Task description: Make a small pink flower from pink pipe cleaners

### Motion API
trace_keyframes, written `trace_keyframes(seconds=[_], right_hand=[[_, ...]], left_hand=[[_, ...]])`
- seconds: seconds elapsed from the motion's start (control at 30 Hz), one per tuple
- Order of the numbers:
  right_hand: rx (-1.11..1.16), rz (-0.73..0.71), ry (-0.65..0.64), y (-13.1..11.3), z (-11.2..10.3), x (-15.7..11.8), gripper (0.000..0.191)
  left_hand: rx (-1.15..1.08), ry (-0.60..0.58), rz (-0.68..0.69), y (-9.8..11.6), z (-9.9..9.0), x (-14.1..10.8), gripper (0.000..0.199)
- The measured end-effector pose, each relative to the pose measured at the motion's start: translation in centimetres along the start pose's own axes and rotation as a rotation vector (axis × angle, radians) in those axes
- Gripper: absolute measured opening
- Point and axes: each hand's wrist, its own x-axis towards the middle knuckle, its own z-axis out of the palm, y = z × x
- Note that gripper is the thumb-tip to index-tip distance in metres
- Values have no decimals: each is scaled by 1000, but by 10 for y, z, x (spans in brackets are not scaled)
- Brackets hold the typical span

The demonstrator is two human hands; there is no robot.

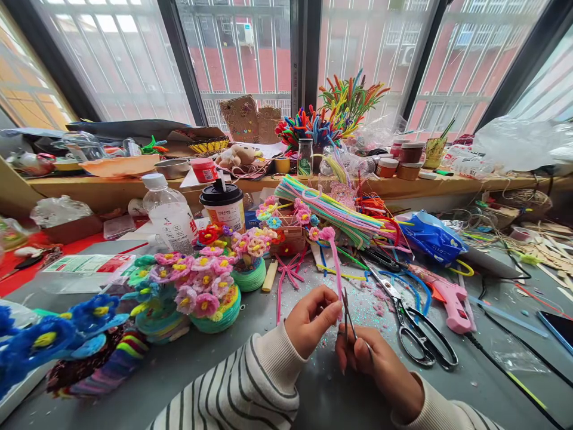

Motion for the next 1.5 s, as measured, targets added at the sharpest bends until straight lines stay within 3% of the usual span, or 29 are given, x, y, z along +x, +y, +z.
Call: trace_keyframes(seconds=[0.43, 0.73, 1.23, 1.5], right_hand=[[-111, -28, 39, 7, -1, -1, 61], [-240, 19, 155, 7, -2, 1, 57], [-408, -140, 228, 8, 0, 0, 49], [-387, -80, 173, 9, -1, 0, 50]], left_hand=[[-7, -40, -29, 2, 0, 1, 21], [4, -8, -11, 0, -2, 1, 20], [-138, 0, -61, 1, -4, 3, 22], [-187, 55, -56, 2, -4, 3, 23]])
